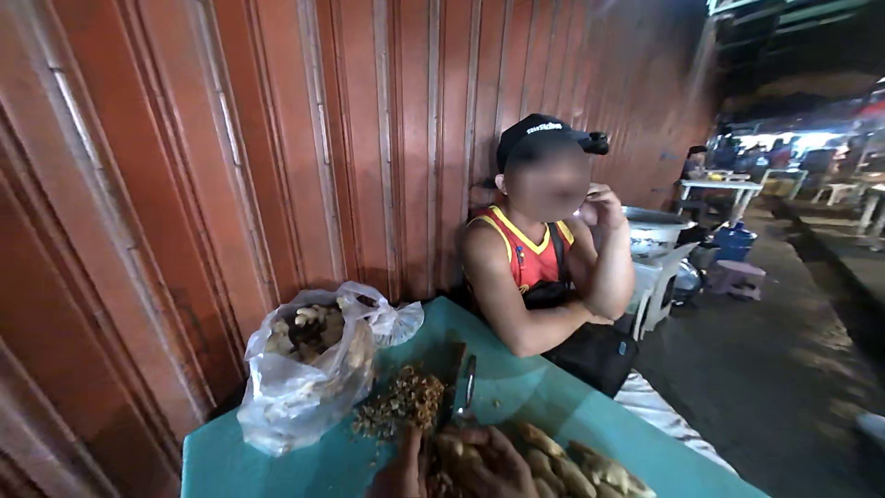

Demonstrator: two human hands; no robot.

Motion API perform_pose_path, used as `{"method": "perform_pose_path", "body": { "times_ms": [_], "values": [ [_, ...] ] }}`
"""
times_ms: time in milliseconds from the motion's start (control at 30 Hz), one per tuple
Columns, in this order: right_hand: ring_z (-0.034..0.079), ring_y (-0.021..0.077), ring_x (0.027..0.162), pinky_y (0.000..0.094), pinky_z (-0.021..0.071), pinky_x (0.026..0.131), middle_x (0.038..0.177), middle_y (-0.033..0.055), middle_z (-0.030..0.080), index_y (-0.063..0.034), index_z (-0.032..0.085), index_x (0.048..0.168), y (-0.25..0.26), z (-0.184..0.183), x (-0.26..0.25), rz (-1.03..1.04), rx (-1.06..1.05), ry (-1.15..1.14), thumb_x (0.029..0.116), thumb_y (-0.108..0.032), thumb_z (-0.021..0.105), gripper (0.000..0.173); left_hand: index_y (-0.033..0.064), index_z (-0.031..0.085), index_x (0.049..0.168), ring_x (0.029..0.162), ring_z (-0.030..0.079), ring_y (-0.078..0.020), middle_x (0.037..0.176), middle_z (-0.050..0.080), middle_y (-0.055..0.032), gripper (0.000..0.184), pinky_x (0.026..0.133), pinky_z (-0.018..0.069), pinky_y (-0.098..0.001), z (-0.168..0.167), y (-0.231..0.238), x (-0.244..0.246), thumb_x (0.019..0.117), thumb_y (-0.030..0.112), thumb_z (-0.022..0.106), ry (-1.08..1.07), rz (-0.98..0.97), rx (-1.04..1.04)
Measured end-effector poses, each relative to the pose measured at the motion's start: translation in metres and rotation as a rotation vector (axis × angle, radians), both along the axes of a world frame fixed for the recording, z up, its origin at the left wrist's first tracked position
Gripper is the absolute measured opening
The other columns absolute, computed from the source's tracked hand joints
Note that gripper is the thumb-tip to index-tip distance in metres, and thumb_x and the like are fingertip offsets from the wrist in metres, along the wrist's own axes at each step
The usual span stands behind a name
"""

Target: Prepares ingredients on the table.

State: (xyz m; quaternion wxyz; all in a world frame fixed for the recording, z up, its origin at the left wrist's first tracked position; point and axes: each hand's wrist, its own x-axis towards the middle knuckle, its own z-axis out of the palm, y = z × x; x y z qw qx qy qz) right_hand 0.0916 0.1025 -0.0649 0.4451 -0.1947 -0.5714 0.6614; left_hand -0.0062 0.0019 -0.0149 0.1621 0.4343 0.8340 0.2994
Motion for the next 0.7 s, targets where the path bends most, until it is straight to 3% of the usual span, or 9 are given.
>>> {"method": "perform_pose_path", "body": {
  "times_ms": [100,167,333,467,533,600,700],
  "values": [
    [0.071,0.0207,0.085,0.0390,0.0607,0.075,0.100,0.0108,0.071,-0.0010,0.058,0.113,0.002,0.006,0.003,0.039,-0.401,0.075,0.0962,0.006,0.048,0.021,0.0019,0.040,0.154,0.102,0.070,-0.0450,0.108,0.071,-0.0261,0.046,0.090,0.0542,-0.0598,0.014,-0.004,0.003,0.1110,0.017,0.041,-0.052,0.049,-0.066],
    [0.070,0.0235,0.086,0.0417,0.0613,0.075,0.100,0.0122,0.069,-0.0016,0.056,0.120,0.004,0.011,0.003,0.034,-0.549,0.099,0.1011,0.003,0.043,0.023,0.0046,0.039,0.155,0.101,0.071,-0.0429,0.107,0.072,-0.0241,0.046,0.088,0.0555,-0.0573,0.019,-0.002,0.008,0.1116,0.021,0.041,-0.044,0.068,-0.101],
    [0.070,0.0200,0.085,0.0366,0.0608,0.076,0.101,0.0109,0.069,-0.0014,0.055,0.121,0.007,0.010,0.002,0.057,-0.585,0.133,0.1039,0.002,0.037,0.025,0.0153,0.030,0.162,0.096,0.071,-0.0414,0.104,0.073,-0.0209,0.052,0.083,0.0563,-0.0569,0.023,0.001,0.011,0.1118,0.024,0.041,-0.038,0.022,-0.151],
    [0.071,0.0194,0.085,0.0358,0.0614,0.078,0.099,0.0100,0.070,-0.0008,0.059,0.114,0.002,0.010,0.001,0.065,-0.579,0.120,0.1003,0.009,0.040,0.025,0.0193,0.023,0.165,0.098,0.071,-0.0421,0.105,0.073,-0.0209,0.056,0.085,0.0560,-0.0581,0.023,0.004,0.014,0.1120,0.025,0.041,-0.045,-0.052,-0.232],
    [0.071,0.0178,0.081,0.0345,0.0617,0.076,0.097,0.0086,0.071,-0.0022,0.061,0.108,0.000,0.010,0.002,0.086,-0.542,0.129,0.0966,0.011,0.041,0.027,0.0204,0.026,0.164,0.097,0.071,-0.0425,0.104,0.073,-0.0211,0.055,0.083,0.0564,-0.0586,0.021,0.005,0.014,0.1112,0.022,0.043,-0.039,-0.067,-0.222],
    [0.072,0.0194,0.084,0.0370,0.0617,0.078,0.099,0.0096,0.072,-0.0035,0.061,0.106,0.002,0.007,0.004,0.133,-0.533,0.159,0.0927,0.010,0.038,0.030,0.0197,0.039,0.159,0.095,0.071,-0.0424,0.103,0.073,-0.0214,0.048,0.082,0.0564,-0.0586,0.017,0.002,0.006,0.1107,0.018,0.043,-0.038,-0.085,-0.149],
    [0.071,0.0190,0.083,0.0351,0.0613,0.075,0.099,0.0090,0.072,-0.0055,0.059,0.114,0.006,0.006,0.007,0.225,-0.577,0.164,0.0964,0.002,0.033,0.033,0.0186,0.048,0.154,0.090,0.071,-0.0388,0.103,0.072,-0.0203,0.043,0.083,0.0556,-0.0564,0.013,-0.003,-0.009,0.1107,0.017,0.042,-0.051,-0.090,-0.047]
  ]
}}
